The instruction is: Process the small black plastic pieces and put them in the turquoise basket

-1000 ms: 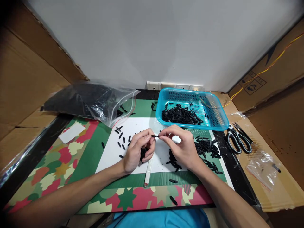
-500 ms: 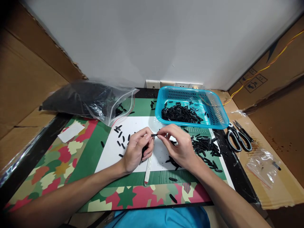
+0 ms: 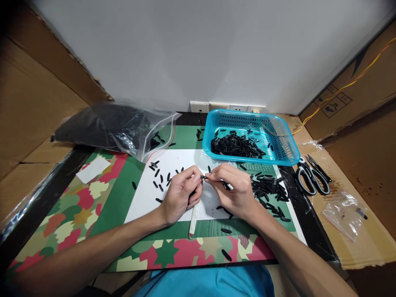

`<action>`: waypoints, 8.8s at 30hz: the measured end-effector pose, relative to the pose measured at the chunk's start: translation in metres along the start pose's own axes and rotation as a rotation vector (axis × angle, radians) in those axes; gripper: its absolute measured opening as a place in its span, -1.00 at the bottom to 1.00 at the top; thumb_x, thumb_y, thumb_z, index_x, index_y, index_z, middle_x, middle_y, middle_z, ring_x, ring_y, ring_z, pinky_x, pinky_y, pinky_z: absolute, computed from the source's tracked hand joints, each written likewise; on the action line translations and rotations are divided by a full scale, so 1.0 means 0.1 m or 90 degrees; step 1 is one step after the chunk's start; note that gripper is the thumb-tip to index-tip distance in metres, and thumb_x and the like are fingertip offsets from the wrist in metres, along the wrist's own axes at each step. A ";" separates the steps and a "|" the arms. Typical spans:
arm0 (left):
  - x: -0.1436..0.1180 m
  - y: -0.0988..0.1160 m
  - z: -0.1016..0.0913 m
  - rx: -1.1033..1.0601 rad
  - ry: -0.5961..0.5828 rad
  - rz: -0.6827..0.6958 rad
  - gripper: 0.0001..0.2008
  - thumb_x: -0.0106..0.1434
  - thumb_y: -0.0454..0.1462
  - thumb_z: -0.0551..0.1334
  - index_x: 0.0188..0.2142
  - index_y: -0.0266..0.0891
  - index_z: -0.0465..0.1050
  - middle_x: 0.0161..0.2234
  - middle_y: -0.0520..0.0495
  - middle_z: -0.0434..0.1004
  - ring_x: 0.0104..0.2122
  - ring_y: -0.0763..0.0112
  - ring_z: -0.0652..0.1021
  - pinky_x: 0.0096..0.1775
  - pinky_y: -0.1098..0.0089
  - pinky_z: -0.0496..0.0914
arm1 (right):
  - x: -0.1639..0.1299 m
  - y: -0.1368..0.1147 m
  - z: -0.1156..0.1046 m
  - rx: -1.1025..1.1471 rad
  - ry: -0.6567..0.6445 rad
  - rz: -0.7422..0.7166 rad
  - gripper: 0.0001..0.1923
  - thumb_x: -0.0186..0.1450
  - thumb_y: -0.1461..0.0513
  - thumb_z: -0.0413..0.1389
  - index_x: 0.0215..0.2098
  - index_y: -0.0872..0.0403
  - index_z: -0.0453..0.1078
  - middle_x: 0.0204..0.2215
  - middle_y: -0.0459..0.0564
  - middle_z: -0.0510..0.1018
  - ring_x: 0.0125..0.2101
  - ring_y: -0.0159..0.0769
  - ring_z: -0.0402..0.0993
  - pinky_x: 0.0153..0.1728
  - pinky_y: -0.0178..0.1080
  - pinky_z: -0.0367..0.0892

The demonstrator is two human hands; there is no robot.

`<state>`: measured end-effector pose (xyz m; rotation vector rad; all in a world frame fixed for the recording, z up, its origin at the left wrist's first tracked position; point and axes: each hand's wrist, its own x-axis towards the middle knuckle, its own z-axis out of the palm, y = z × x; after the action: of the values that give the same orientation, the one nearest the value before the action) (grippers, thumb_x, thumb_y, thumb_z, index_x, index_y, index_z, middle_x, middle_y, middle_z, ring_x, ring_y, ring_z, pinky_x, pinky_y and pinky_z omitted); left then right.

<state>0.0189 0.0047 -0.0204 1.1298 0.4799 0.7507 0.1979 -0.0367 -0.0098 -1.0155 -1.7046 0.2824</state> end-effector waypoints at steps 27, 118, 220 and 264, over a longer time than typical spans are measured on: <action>0.01 0.04 0.03 0.004 0.024 -0.005 -0.63 0.49 0.02 0.19 -0.32 -0.16 0.20 -0.67 0.25 0.16 -0.71 0.65 0.09 -0.65 0.60 0.03 | 0.03 -0.03 -0.03 0.002 -0.024 0.096 -0.88 0.44 0.35 0.21 -0.22 0.03 0.57 -0.36 -0.03 0.65 -0.37 -0.29 0.57 -0.32 -0.25 0.48; -0.02 -0.03 0.02 0.190 0.092 0.026 -0.54 0.55 0.01 0.09 -0.42 -0.16 0.12 -0.62 0.19 0.16 -0.65 0.61 0.16 -0.55 0.47 0.10 | 0.04 0.05 -0.03 0.003 -0.028 0.065 -0.86 0.48 0.38 0.15 -0.18 0.00 0.43 -0.30 -0.04 0.56 -0.29 -0.25 0.49 -0.24 -0.20 0.40; -0.01 -0.03 0.04 0.086 0.093 0.042 -0.53 0.53 0.04 0.13 -0.43 -0.18 0.16 -0.65 0.20 0.16 -0.68 0.63 0.14 -0.58 0.51 0.10 | -0.02 -0.08 0.01 0.107 -0.071 0.250 -0.96 0.49 0.23 0.17 -0.15 0.03 0.46 -0.35 -0.11 0.56 -0.38 -0.36 0.45 -0.35 -0.30 0.36; -0.05 -0.04 0.04 0.067 0.122 0.082 -0.55 0.50 0.02 0.17 -0.43 -0.17 0.17 -0.66 0.20 0.13 -0.70 0.63 0.12 -0.62 0.50 0.05 | -0.03 0.03 0.00 -0.065 -0.258 0.086 -0.92 0.48 0.30 0.16 -0.11 0.04 0.51 -0.27 0.00 0.61 -0.28 -0.22 0.50 -0.27 -0.22 0.40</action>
<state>0.0194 -0.0031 -0.0231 1.1998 0.6182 0.9609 0.1989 -0.0373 -0.0138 -1.2114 -2.0328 0.5208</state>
